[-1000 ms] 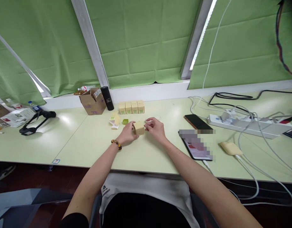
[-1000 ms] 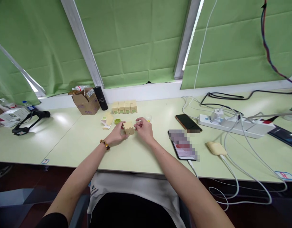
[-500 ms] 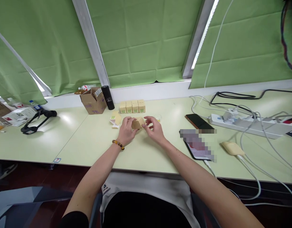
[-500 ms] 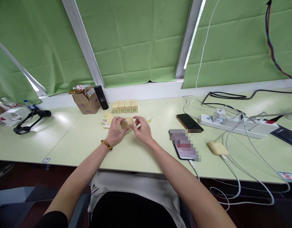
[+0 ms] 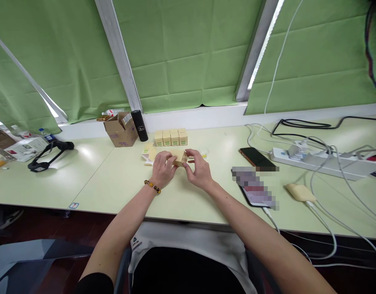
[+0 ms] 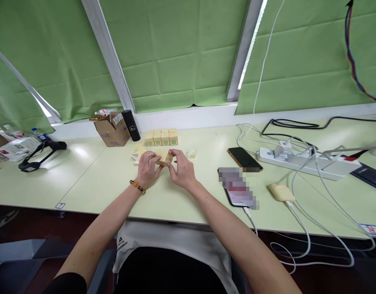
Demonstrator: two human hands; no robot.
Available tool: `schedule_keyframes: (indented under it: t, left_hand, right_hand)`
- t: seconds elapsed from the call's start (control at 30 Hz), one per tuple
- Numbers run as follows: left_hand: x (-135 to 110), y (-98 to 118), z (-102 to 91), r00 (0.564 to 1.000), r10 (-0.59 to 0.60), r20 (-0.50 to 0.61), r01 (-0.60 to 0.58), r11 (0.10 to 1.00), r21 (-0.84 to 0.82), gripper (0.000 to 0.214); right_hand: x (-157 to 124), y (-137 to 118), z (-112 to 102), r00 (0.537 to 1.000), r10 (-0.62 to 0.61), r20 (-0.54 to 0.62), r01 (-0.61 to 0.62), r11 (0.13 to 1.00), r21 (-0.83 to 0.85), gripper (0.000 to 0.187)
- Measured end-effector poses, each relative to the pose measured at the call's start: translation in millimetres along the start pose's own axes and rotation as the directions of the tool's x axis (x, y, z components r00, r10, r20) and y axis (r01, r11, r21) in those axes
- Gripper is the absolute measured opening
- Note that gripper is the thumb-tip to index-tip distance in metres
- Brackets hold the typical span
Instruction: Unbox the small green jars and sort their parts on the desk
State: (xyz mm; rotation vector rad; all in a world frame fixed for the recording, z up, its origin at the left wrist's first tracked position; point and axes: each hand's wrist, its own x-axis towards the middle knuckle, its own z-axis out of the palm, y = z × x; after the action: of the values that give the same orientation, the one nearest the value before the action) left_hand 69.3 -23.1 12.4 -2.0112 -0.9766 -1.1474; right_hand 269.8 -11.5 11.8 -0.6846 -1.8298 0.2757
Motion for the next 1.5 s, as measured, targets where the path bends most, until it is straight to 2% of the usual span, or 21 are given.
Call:
schedule_keyframes:
  t: [0.13, 0.33, 0.73, 1.17, 1.37, 1.5]
  left_hand:
    - [-1.9, -0.5, 0.7, 0.997, -0.043, 0.061, 0.045, 0.998, -0.041, 0.034]
    - [-1.2, 0.5, -0.4, 0.980, -0.098, 0.174, 0.118, 0.988, -0.104, 0.036]
    - [-1.7, 1.9, -2.9, 0.959, -0.053, 0.280, 0.090, 0.988, -0.122, 0.045]
    - [0.5, 3.7, -4.6, 0.927, -0.019, 0.374, 0.072, 0.989, -0.129, 0.040]
    - [-0.7, 4.6, -3.5, 0.918, -0.098, 0.383, 0.170, 0.972, -0.159, 0.048]
    - [-1.6, 3.1, -4.2, 0.904, -0.188, 0.384, 0.283, 0.937, -0.206, 0.053]
  right_hand:
    - [-1.1, -1.1, -0.2, 0.998, 0.010, 0.065, -0.006, 0.998, -0.067, 0.046]
    - [-0.5, -1.2, -1.2, 0.995, 0.043, 0.086, -0.041, 0.999, -0.028, 0.049]
    - [0.8, -0.8, -2.0, 0.971, 0.158, 0.180, -0.132, 0.980, -0.147, 0.061]
    - [0.4, 2.5, -0.4, 0.944, 0.213, 0.252, -0.171, 0.969, -0.179, 0.073]
    - [4.7, 1.1, -4.8, 0.935, 0.286, 0.210, -0.252, 0.952, -0.176, 0.072]
    - [8.0, 0.4, -7.7, 0.934, 0.335, 0.121, -0.337, 0.941, -0.005, 0.059]
